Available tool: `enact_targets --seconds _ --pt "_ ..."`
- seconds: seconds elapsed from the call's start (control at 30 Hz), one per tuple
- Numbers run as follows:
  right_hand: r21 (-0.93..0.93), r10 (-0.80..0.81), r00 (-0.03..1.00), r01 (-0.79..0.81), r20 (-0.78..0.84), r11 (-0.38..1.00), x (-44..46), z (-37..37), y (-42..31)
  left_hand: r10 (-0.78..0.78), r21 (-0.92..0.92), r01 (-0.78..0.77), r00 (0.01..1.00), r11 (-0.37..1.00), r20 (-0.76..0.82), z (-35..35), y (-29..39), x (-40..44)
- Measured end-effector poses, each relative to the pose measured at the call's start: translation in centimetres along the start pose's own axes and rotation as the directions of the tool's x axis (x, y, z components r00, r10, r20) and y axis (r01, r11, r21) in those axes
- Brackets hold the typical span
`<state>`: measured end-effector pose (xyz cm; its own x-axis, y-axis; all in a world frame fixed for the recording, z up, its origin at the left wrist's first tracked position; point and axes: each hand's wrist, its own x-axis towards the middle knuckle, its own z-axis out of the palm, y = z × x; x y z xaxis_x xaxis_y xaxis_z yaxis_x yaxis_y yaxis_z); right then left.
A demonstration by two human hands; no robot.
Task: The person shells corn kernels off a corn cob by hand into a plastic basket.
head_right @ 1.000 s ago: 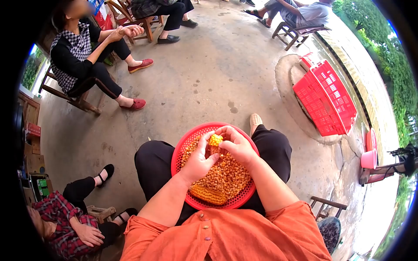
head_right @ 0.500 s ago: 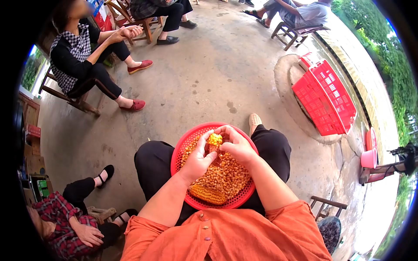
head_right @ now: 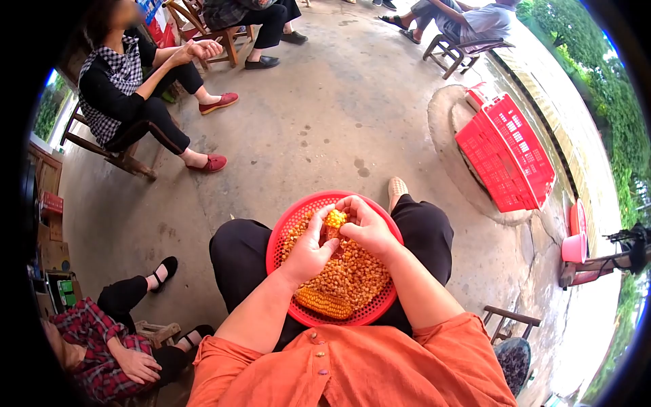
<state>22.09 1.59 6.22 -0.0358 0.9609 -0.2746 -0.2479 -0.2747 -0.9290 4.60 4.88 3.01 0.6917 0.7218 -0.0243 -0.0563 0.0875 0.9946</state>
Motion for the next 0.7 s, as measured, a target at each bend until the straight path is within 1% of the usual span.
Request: enact_targets --seconds 0.03,0.2,0.23,0.3,0.43,0.5,0.53,0.6,0.63,0.7 --pt "0.001 0.0 1.0 0.0 -0.001 1.0 0.0 -0.1 0.2 -0.001 0.0 0.001 1.0 1.0 0.001 0.0 0.0 0.0" --pt "-0.112 -0.041 0.999 0.039 -0.016 0.993 0.2 -0.4 0.9 -0.015 -0.009 0.016 1.0 1.0 0.024 0.0 0.2 -0.1" --pt "-0.111 -0.043 0.999 0.041 -0.017 0.993 0.2 -0.3 0.8 -0.015 -0.007 0.015 1.0 1.0 0.025 0.0 0.3 -0.1" --pt "-0.086 -0.028 0.999 0.025 -0.029 0.996 0.0 -0.1 0.4 -0.044 -0.13 0.047 0.999 0.99 0.024 0.1 0.4 0.0" --pt "-0.019 0.005 1.0 -0.005 0.02 1.0 0.0 0.0 -0.4 -0.041 -0.166 0.042 0.999 0.985 0.011 -0.2 1.0 0.1" --pt "0.007 -0.023 1.0 0.023 0.004 1.0 0.1 -0.1 0.0 -0.032 -0.112 0.034 0.999 0.993 0.013 -0.2 0.7 0.1" --pt "0.006 -0.023 1.0 0.023 0.003 1.0 0.1 -0.1 0.0 -0.032 -0.113 0.033 0.999 0.993 0.014 -0.3 0.5 0.2" --pt "0.007 -0.001 1.0 0.001 -0.001 1.0 0.0 0.1 -0.1 -0.047 -0.034 0.047 0.999 0.998 0.015 -0.3 0.1 0.1" --pt "0.007 0.0 1.0 0.0 -0.001 1.0 0.0 0.0 0.0 -0.047 -0.034 0.048 0.999 0.998 0.015 -0.3 0.0 0.0" --pt "-0.038 0.001 1.0 -0.001 -0.008 0.999 0.1 -0.1 0.5 0.01 0.08 -0.012 1.0 0.997 0.021 -0.3 0.0 -0.1"
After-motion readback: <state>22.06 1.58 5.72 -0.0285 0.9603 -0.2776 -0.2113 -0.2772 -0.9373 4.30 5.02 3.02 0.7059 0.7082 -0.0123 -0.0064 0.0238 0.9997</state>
